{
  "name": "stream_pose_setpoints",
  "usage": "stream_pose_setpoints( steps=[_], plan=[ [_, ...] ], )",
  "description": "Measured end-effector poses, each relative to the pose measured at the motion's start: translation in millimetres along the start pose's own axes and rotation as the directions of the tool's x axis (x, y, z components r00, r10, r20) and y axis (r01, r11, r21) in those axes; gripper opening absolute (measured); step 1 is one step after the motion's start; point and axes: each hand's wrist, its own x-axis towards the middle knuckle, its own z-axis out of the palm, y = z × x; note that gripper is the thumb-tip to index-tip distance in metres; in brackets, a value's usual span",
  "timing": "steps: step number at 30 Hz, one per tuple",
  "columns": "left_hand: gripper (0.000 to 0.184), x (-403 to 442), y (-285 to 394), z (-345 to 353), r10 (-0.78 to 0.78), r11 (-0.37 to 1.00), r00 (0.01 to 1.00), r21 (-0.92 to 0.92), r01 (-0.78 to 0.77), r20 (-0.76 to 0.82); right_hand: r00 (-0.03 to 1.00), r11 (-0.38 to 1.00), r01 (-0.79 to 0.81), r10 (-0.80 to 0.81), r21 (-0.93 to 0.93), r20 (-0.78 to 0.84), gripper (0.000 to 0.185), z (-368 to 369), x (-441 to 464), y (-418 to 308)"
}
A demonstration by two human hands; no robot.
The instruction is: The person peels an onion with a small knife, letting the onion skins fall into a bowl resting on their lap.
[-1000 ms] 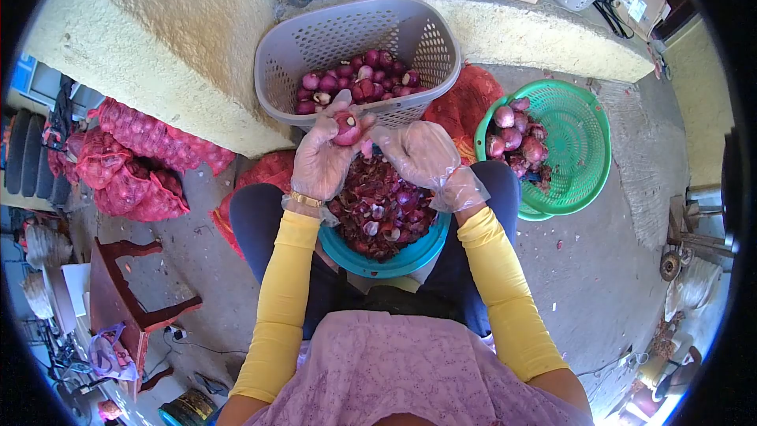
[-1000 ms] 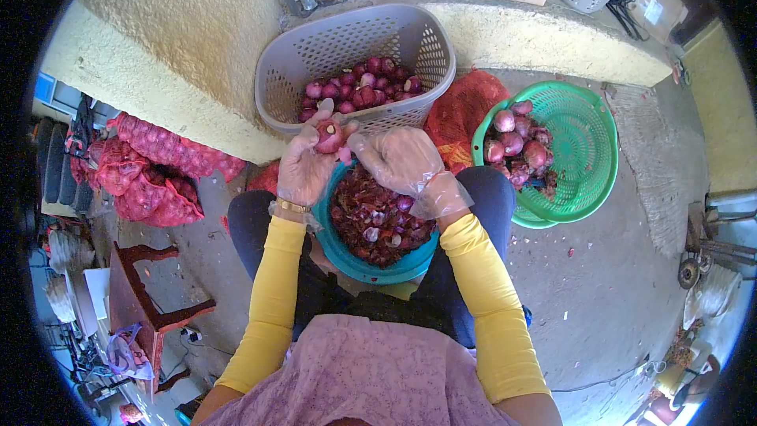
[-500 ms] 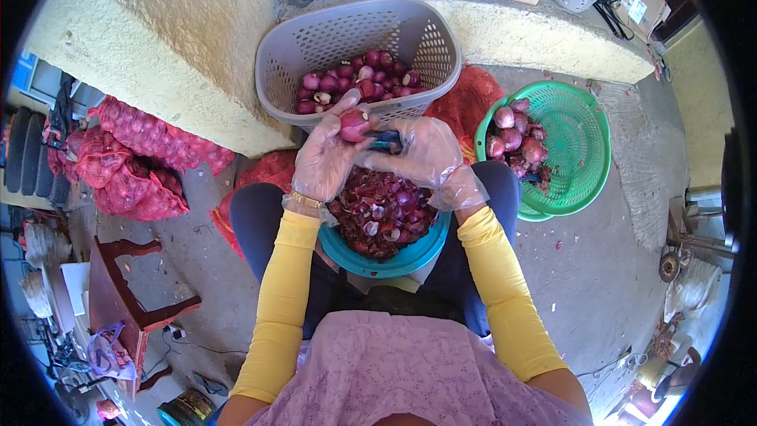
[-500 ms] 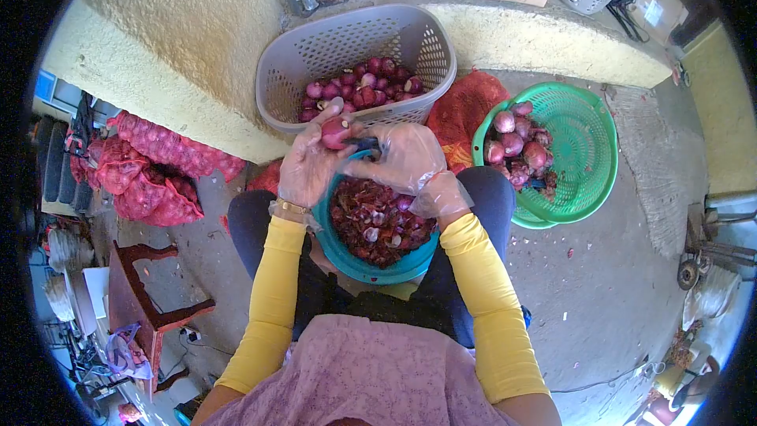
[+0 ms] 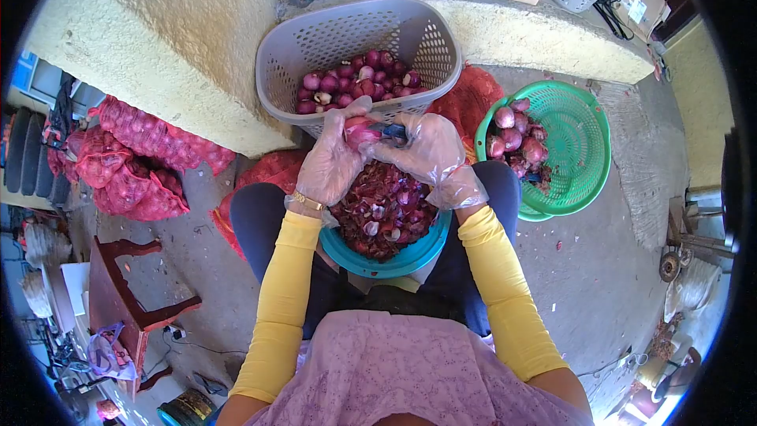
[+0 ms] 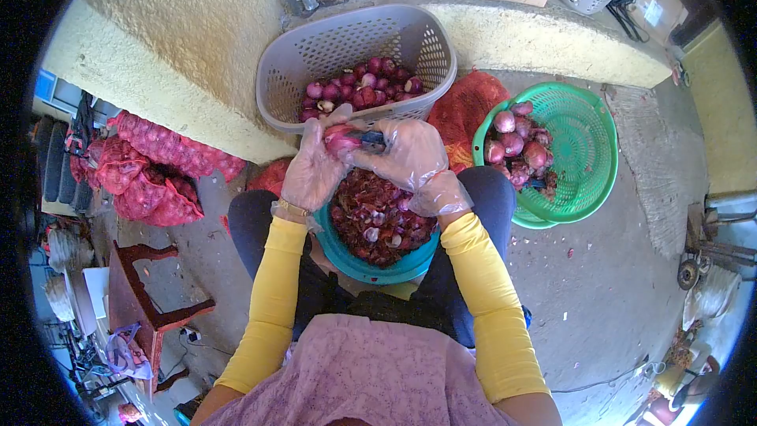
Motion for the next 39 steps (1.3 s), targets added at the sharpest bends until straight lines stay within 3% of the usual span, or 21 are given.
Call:
stream_pose_setpoints(
  steps=[2,12,21,27,29,39],
  plan=[
    [0.049,0.8,0.0,3.8,0.038,0.997,0.999,0.069,-0.038,-0.002,1.000,1.000,0.005,-0.005,-0.020,0.019,0.045,0.8,0.2,1.2],
    [0.042,0.0,2.3,5.8,0.026,0.997,0.998,0.080,-0.021,-0.052,0.993,0.997,-0.044,0.051,-0.066,0.110,0.047,0.1,1.8,-0.3],
    [0.042,-0.7,1.6,6.8,0.063,0.985,0.998,0.163,-0.061,-0.007,0.989,0.993,-0.030,0.046,-0.112,0.141,0.052,0.9,2.3,2.3],
    [0.043,-2.6,6.3,7.1,0.008,0.974,0.999,0.226,-0.017,0.042,0.992,0.999,-0.014,0.020,-0.053,0.122,0.054,0.2,2.4,1.9],
    [0.043,-3.4,7.6,8.8,0.002,0.964,0.999,0.265,-0.015,0.046,0.958,0.993,-0.087,0.106,-0.083,0.266,0.057,-4.6,4.3,1.1],
    [0.043,-5.7,10.3,7.1,-0.013,0.938,0.999,0.347,0.000,0.035,0.970,0.989,-0.040,0.073,-0.141,0.231,0.063,5.2,0.5,9.3]
  ],
)
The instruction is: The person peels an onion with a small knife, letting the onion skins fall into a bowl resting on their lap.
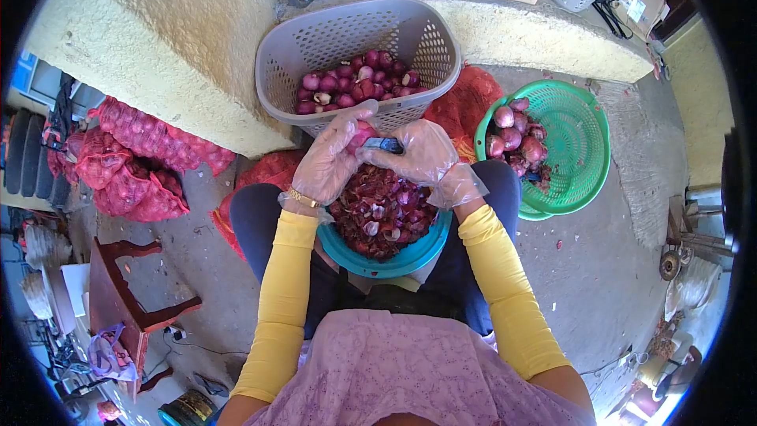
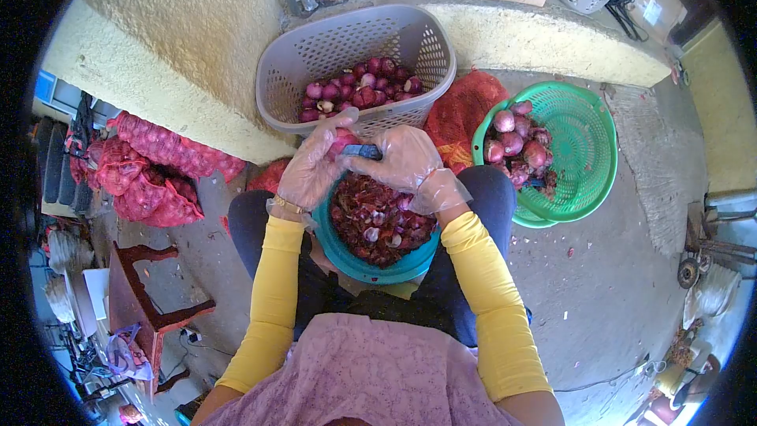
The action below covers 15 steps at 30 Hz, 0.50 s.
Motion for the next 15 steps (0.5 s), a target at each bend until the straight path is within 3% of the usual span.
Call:
stream_pose_setpoints(
  steps=[3,5,8,12,14,15],
  plan=[
    [0.043,1.8,-0.4,1.9,0.014,0.999,0.999,-0.028,-0.016,-0.049,1.000,1.000,0.023,-0.023,-0.007,-0.008,0.062,-5.9,-1.2,-4.5],
    [0.045,4.6,-0.9,-1.2,0.022,0.990,0.996,-0.139,-0.034,-0.090,0.998,0.990,-0.004,0.013,0.139,-0.067,0.060,-10.2,-1.8,-11.3],
    [0.048,6.4,-2.5,-12.4,-0.011,0.961,0.999,-0.277,-0.004,-0.052,0.988,0.985,-0.016,0.041,0.173,-0.147,0.060,-5.8,-1.0,-6.1],
    [0.050,3.4,0.0,-2.2,-0.023,0.961,0.998,-0.275,0.008,-0.052,0.990,0.967,-0.016,0.051,0.256,-0.131,0.059,-5.0,2.6,-3.1],
    [0.055,1.5,1.3,4.0,0.035,0.996,0.999,-0.078,-0.038,-0.032,0.993,0.960,-0.091,0.108,0.263,-0.051,0.058,-10.4,3.0,-5.6],
    [0.055,2.1,0.4,4.6,0.036,0.996,0.999,-0.079,-0.039,-0.032,0.993,0.961,-0.091,0.108,0.262,-0.051,0.058,-9.8,2.5,-4.7]
  ],
)
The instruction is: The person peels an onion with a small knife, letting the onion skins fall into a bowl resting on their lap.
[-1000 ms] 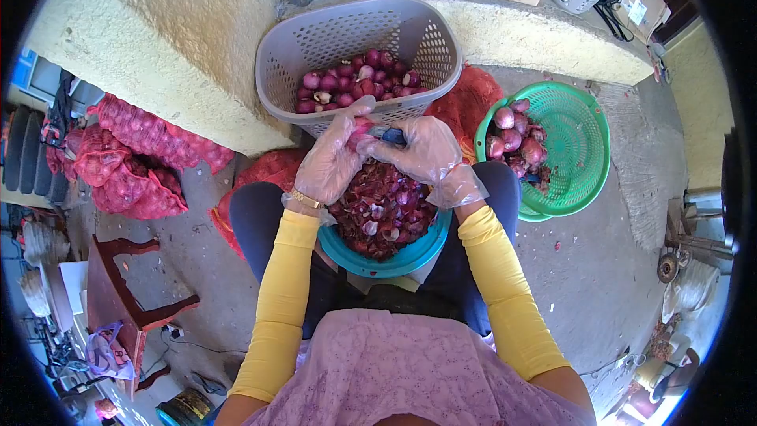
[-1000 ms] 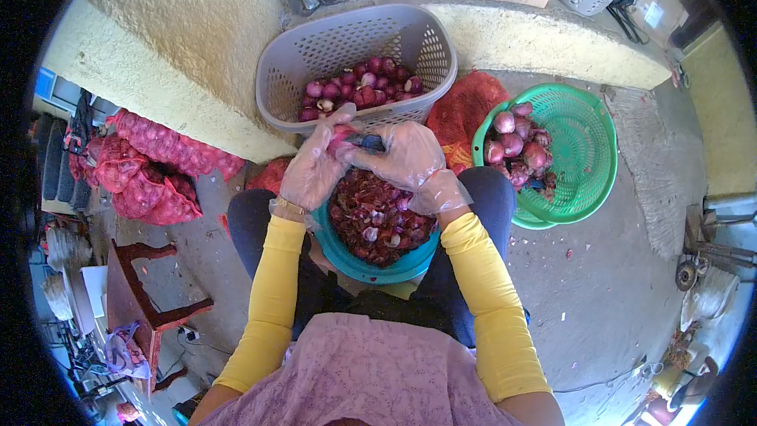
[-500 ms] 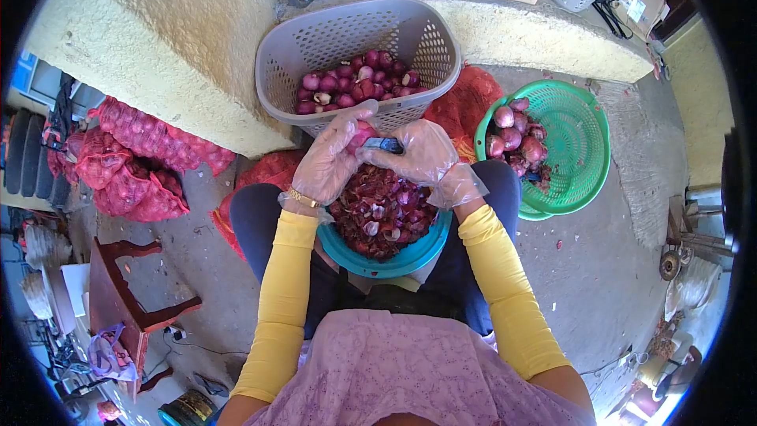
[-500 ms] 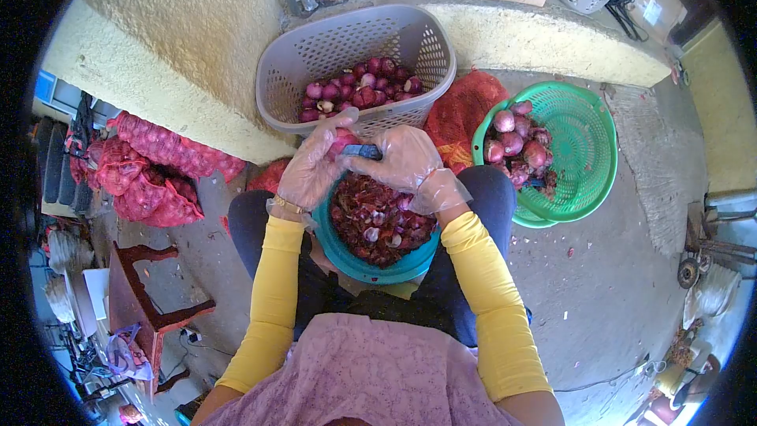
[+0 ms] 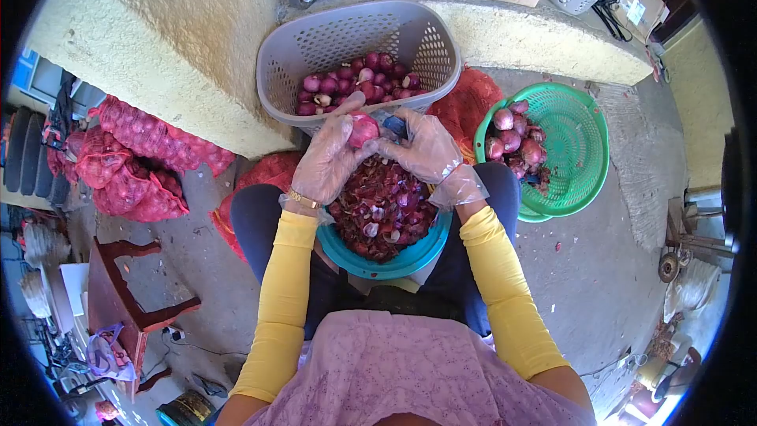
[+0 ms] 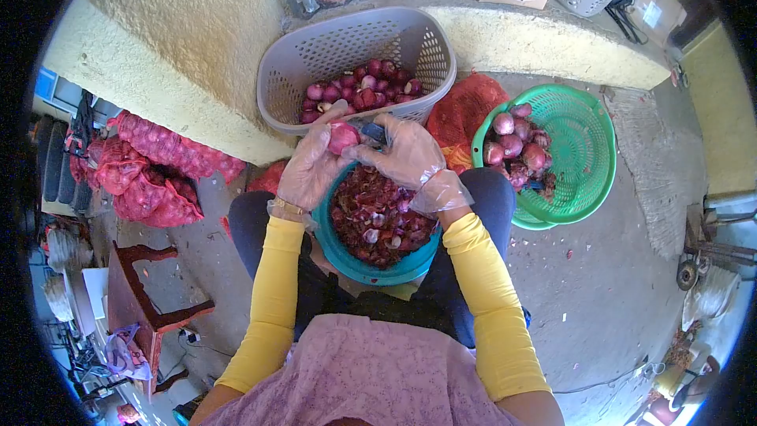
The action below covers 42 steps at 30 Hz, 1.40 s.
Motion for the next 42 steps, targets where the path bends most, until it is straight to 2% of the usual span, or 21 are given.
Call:
stream_pose_setpoints(
  steps=[2,5,12,14,20,26,30,33,42],
  plan=[
    [0.053,0.8,-1.6,0.1,0.018,0.997,0.997,0.075,-0.012,-0.081,0.995,0.997,0.082,-0.083,-0.018,-0.058,0.057,3.1,-0.7,3.7],
    [0.045,1.7,-7.6,-2.9,0.080,0.997,0.997,0.004,-0.080,-0.006,0.996,0.997,0.069,-0.068,0.018,-0.050,0.055,6.5,0.4,6.1],
    [0.052,4.9,-19.1,-6.7,0.056,0.996,0.998,0.075,-0.056,-0.008,0.996,0.996,0.084,-0.083,0.013,-0.037,0.056,11.5,-0.9,2.4],
    [0.052,5.2,-17.3,-1.2,0.049,0.997,0.996,0.067,-0.045,-0.072,0.994,0.994,0.097,-0.099,-0.049,-0.040,0.057,9.0,-1.3,-1.4],
    [0.051,5.5,-17.9,0.5,0.086,0.993,0.990,0.094,-0.075,-0.114,0.997,0.997,0.066,-0.067,-0.029,-0.033,0.057,10.3,-1.2,1.2],
    [0.053,4.9,-15.4,0.6,0.086,0.990,0.995,0.118,-0.079,-0.057,0.994,0.994,0.101,-0.102,-0.037,-0.029,0.055,12.4,-1.5,2.7],
    [0.054,4.7,-15.2,-0.3,0.077,0.988,0.994,0.140,-0.066,-0.079,0.993,0.993,0.111,-0.112,-0.040,-0.030,0.054,12.6,-1.1,4.4],
    [0.053,5.4,-15.9,-1.0,0.089,0.987,0.994,0.141,-0.079,-0.062,0.998,0.997,0.059,-0.059,-0.056,0.004,0.052,11.3,-1.3,2.8],
    [0.048,4.5,-15.1,1.4,0.085,0.988,0.996,0.130,-0.080,-0.030,0.997,0.996,0.068,-0.066,-0.060,0.031,0.059,8.6,-2.0,0.2]
  ],
)
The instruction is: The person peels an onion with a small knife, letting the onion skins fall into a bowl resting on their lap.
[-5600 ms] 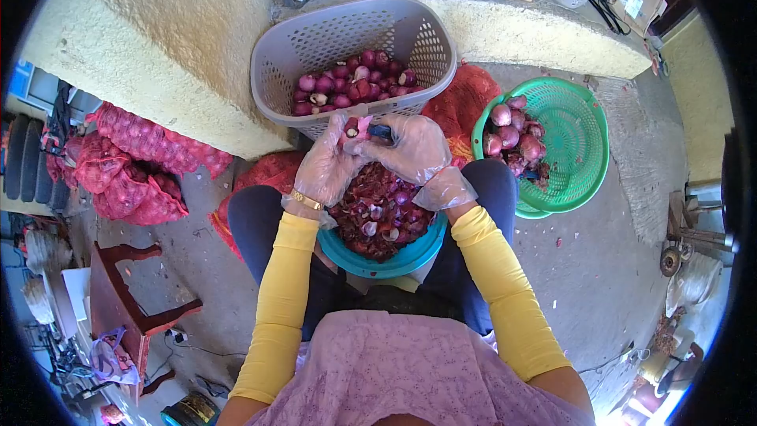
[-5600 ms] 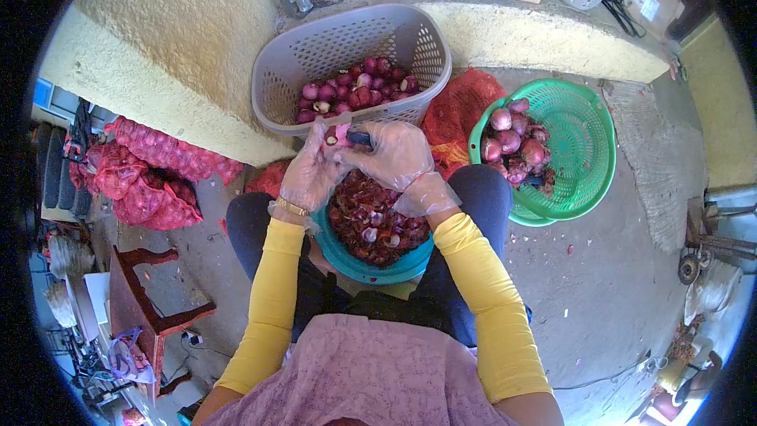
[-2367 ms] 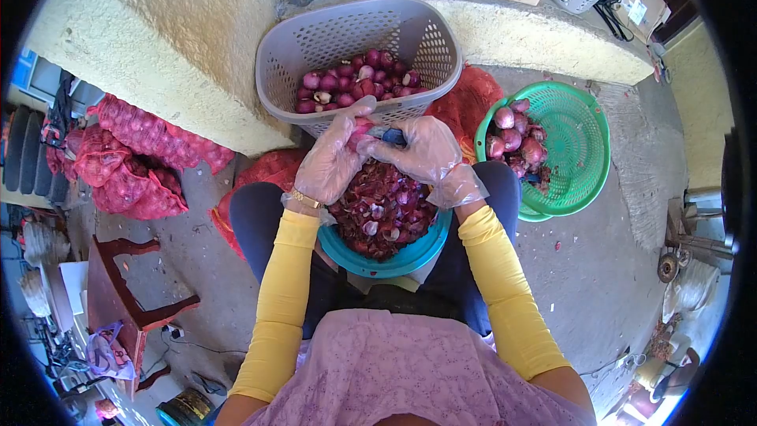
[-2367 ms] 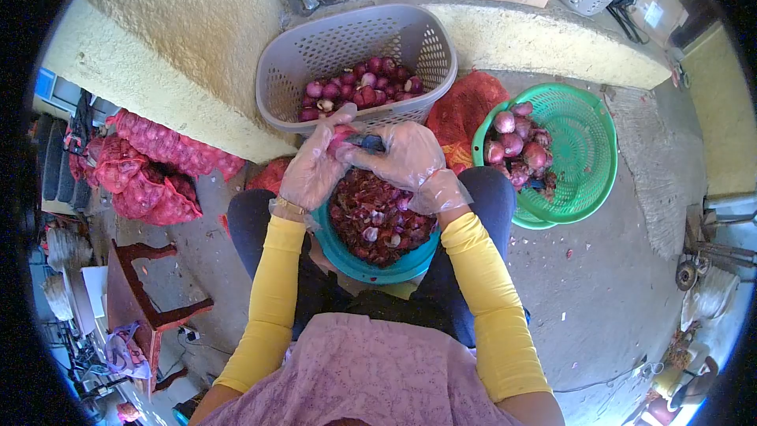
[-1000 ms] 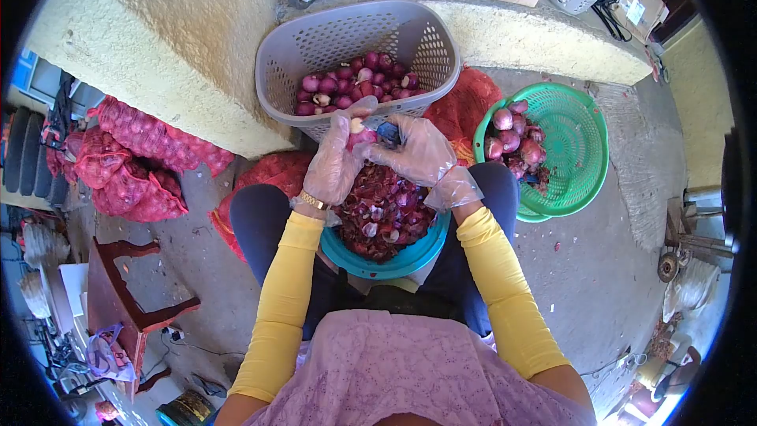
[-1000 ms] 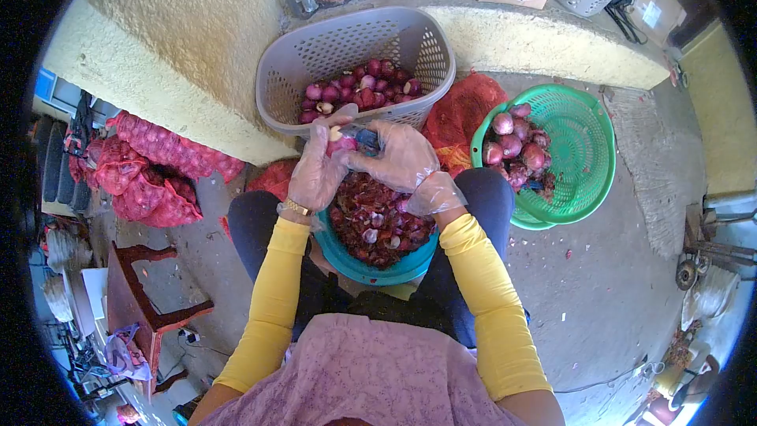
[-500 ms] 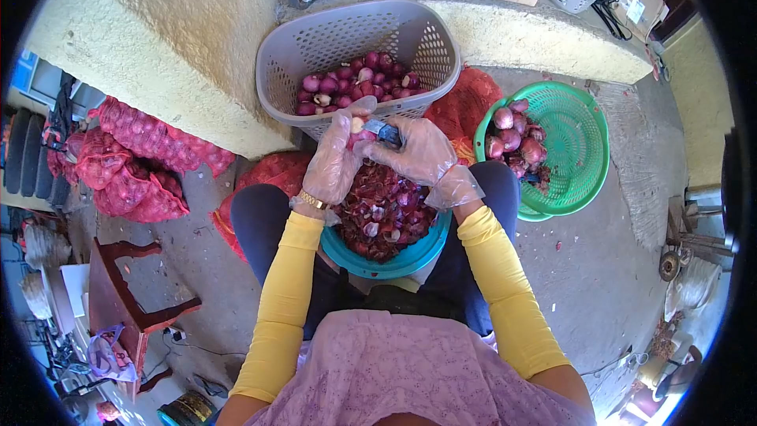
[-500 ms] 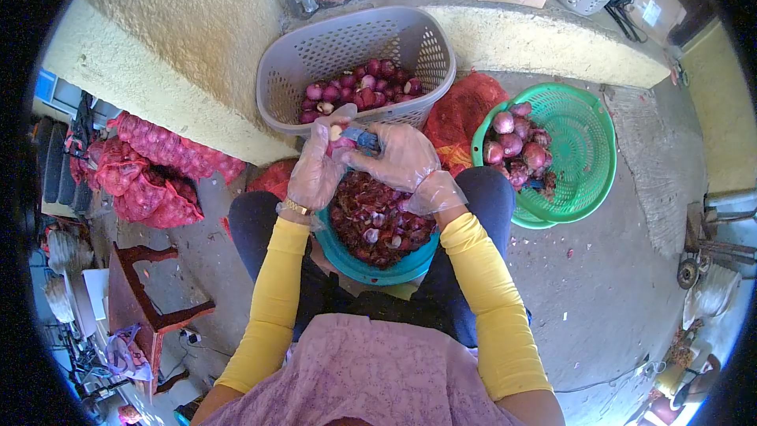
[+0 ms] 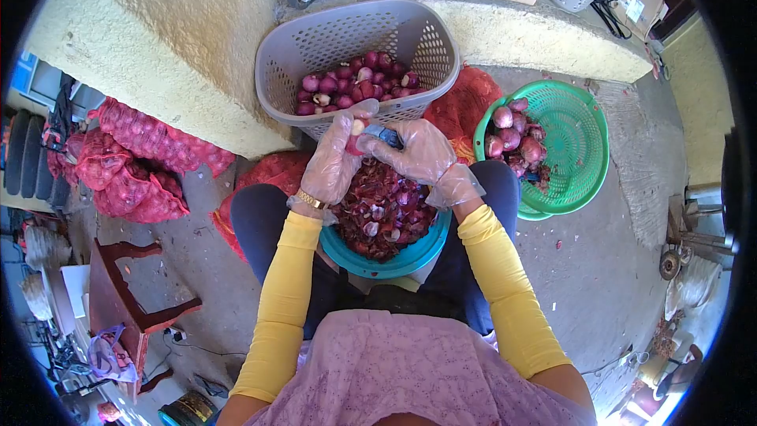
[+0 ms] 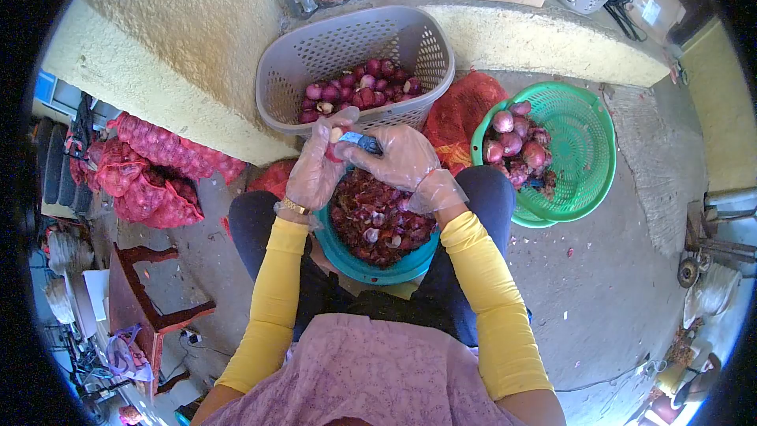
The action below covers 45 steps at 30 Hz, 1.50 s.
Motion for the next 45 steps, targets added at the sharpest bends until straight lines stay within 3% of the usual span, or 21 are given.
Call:
stream_pose_setpoints(
  steps=[9,18,24,26,30,32,38,41,45],
  plan=[
    [0.044,-1.3,0.8,-3.7,-0.055,0.998,0.998,-0.025,0.054,-0.014,1.000,0.997,0.018,-0.019,-0.077,-0.015,0.060,2.2,-0.6,4.7],
    [0.043,-1.2,-1.6,-6.4,-0.131,0.991,0.984,-0.042,0.127,-0.119,0.985,0.975,0.148,-0.160,-0.166,-0.063,0.051,4.3,-0.7,6.6],
    [0.044,-0.8,-3.9,-16.1,-0.177,0.984,0.974,-0.038,0.173,-0.140,0.979,0.947,0.198,-0.201,-0.254,0.014,0.050,-0.7,-3.0,0.6],
    [0.043,-0.6,0.5,-9.7,-0.183,0.983,0.957,-0.069,0.172,-0.224,0.972,0.929,0.233,-0.221,-0.288,0.074,0.050,1.3,-3.1,3.3],
    [0.041,2.0,-2.0,-13.6,-0.158,0.977,0.954,-0.182,0.113,-0.254,0.984,0.969,0.175,-0.175,-0.175,0.021,0.050,6.1,-0.5,11.9],
    [0.038,2.4,-0.1,-13.7,-0.202,0.940,0.957,-0.314,0.131,-0.207,0.982,0.993,0.121,-0.120,-0.004,-0.149,0.051,5.2,-0.9,3.7],
    [0.037,3.6,-1.7,-9.7,-0.198,0.922,0.960,-0.370,0.114,-0.198,0.995,0.998,0.036,-0.040,-0.044,-0.092,0.051,4.6,1.2,2.1],
    [0.036,2.0,-3.7,-16.8,-0.173,0.889,0.980,-0.444,0.111,-0.102,0.988,0.995,0.078,-0.084,-0.057,-0.127,0.050,7.6,1.1,3.9],
    [0.036,0.6,-0.3,-7.3,-0.172,0.866,0.980,-0.490,0.101,-0.102,0.985,0.994,0.102,-0.106,-0.038,-0.137,0.048,13.6,2.1,9.5]
  ],
)
